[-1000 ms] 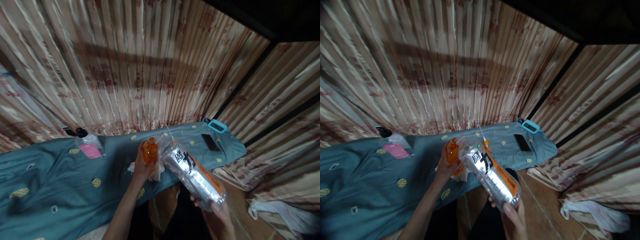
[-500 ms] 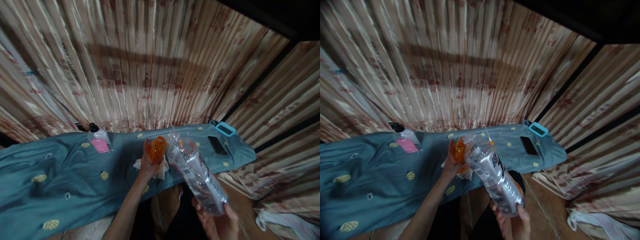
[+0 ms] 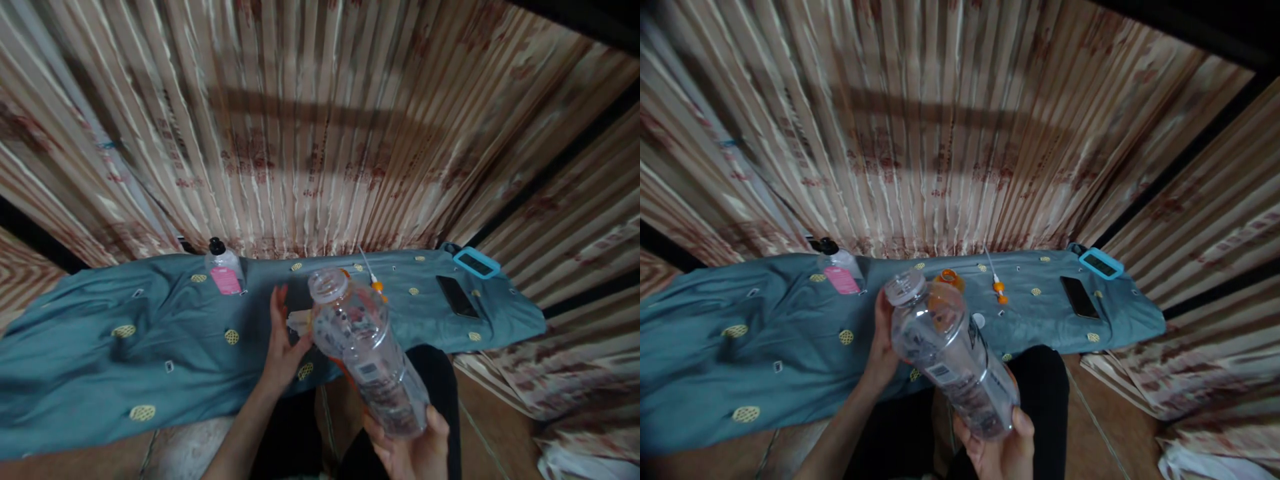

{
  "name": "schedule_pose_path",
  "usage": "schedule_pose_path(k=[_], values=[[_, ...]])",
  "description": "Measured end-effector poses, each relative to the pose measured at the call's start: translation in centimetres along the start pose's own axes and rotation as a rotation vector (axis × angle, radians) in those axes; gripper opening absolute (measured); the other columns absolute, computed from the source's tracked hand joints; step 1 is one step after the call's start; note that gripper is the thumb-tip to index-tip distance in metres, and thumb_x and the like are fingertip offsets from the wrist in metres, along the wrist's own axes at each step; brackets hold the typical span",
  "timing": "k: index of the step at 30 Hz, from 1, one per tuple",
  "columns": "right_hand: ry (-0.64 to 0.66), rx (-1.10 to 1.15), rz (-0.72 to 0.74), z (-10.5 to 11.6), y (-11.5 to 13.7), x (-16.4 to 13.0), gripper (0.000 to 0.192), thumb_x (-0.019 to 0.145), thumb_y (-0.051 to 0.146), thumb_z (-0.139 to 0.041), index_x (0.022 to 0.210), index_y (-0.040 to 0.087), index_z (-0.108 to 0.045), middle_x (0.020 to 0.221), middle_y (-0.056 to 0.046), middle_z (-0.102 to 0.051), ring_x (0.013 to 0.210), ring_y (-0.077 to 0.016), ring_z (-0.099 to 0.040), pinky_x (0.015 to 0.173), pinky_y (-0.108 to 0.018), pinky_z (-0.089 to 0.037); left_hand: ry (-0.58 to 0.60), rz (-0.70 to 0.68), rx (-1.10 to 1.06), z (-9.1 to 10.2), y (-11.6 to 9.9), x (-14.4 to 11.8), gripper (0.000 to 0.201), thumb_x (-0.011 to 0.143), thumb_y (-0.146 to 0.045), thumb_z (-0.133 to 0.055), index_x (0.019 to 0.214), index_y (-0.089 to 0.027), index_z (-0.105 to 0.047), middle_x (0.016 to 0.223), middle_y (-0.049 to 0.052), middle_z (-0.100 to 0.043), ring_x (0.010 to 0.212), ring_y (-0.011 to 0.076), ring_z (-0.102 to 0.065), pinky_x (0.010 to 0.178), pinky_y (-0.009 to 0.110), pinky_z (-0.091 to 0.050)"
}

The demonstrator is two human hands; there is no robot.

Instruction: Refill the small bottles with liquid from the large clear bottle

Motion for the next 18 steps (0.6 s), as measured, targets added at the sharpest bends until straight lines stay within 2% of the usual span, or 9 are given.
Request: schedule_pose_path(k=[3, 5, 6, 8, 11, 13, 15, 18], values=[[0.008, -0.009, -0.107, -1.3, -2.9, 0.8, 0.046, 0.052, 0.055, -0.090, 0.088, 0.030, -0.079, 0.088, -0.003, -0.079, 0.055, -0.0138, -0.060, 0.045, -0.022, -0.039, -0.035, 0.078, -0.101, 3.4, -0.5, -3.3, 0.114, 0.068, -0.067, -0.079, 0.159, -0.031, -0.020, 0.163, 0.014, -0.037, 0.152, 0.0367, -0.033, 0.123, 0.056, -0.033], [0.009, -0.017, -0.187, -2.3, -5.1, 1.5, 0.046, 0.047, 0.055, -0.092, 0.081, 0.028, -0.078, 0.080, -0.001, -0.079, 0.055, -0.0139, -0.061, 0.049, -0.024, -0.043, -0.042, 0.163, -0.168, 4.9, 0.0, -5.7, 0.122, 0.061, -0.075, -0.079, 0.159, -0.030, -0.021, 0.157, 0.015, -0.045, 0.145, 0.0390, -0.044, 0.114, 0.054, -0.046], [0.011, -0.023, -0.229, -2.7, -6.3, 1.8, 0.046, 0.046, 0.056, -0.092, 0.078, 0.027, -0.077, 0.076, -0.001, -0.078, 0.055, -0.0142, -0.062, 0.050, -0.025, -0.046, -0.031, 0.213, -0.180, 5.4, 0.5, -6.8, 0.125, 0.057, -0.076, -0.080, 0.158, -0.028, -0.025, 0.150, 0.017, -0.053, 0.137, 0.0403, -0.053, 0.107, 0.054, -0.053], [0.021, -0.042, -0.314, -3.5, -8.8, 2.5, 0.049, 0.044, 0.060, -0.091, 0.074, 0.025, -0.077, 0.071, -0.001, -0.077, 0.055, -0.0148, -0.064, 0.052, -0.025, -0.047, 0.011, 0.303, -0.149, 5.9, 1.3, -8.6, 0.127, 0.044, -0.076, -0.085, 0.150, -0.023, -0.041, 0.126, 0.018, -0.070, 0.113, 0.0419, -0.068, 0.090, 0.054, -0.061], [0.079, -0.084, -0.421, -4.2, -12.2, 3.4, 0.057, 0.042, 0.065, -0.088, 0.077, 0.021, -0.076, 0.069, -0.003, -0.077, 0.052, -0.0140, -0.063, 0.045, -0.020, -0.039, 0.035, 0.418, -0.011, 6.9, 1.9, -9.8, 0.099, 0.041, -0.069, -0.089, 0.123, -0.017, -0.067, 0.090, 0.013, -0.078, 0.095, 0.0402, -0.073, 0.087, 0.054, -0.061], [0.139, -0.120, -0.479, -4.4, -14.1, 3.9, 0.065, 0.044, 0.070, -0.084, 0.082, 0.018, -0.075, 0.070, -0.005, -0.076, 0.051, -0.0137, -0.062, 0.044, -0.021, -0.038, 0.043, 0.473, 0.098, 7.5, 1.3, -9.8, 0.072, 0.044, -0.064, -0.088, 0.098, -0.018, -0.076, 0.074, 0.009, -0.076, 0.085, 0.0383, -0.074, 0.085, 0.053, -0.062], [0.195, -0.145, -0.522, -4.5, -15.6, 4.4, 0.070, 0.050, 0.075, -0.079, 0.087, 0.017, -0.073, 0.076, -0.004, -0.075, 0.055, -0.0122, -0.062, 0.049, -0.023, -0.043, 0.003, 0.511, 0.162, 8.2, 0.0, -9.3, 0.046, 0.056, -0.058, -0.084, 0.081, -0.021, -0.078, 0.072, 0.007, -0.078, 0.077, 0.0344, -0.075, 0.082, 0.050, -0.063], [0.261, -0.176, -0.559, -4.6, -17.3, 5.4, 0.068, 0.069, 0.081, -0.064, 0.094, 0.017, -0.069, 0.079, -0.002, -0.071, 0.059, -0.0095, -0.060, 0.052, -0.023, -0.044, -0.051, 0.486, 0.191, 8.7, -2.2, -7.9, 0.028, 0.058, -0.048, -0.083, 0.069, -0.023, -0.077, 0.072, 0.005, -0.079, 0.074, 0.0327, -0.076, 0.078, 0.046, -0.065]])
Point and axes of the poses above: each hand's wrist, its own x-axis towards the middle knuckle, its own z-axis out of the back of the hand, y = z × x, the point moved 8 cm from there along x, towards the middle knuckle
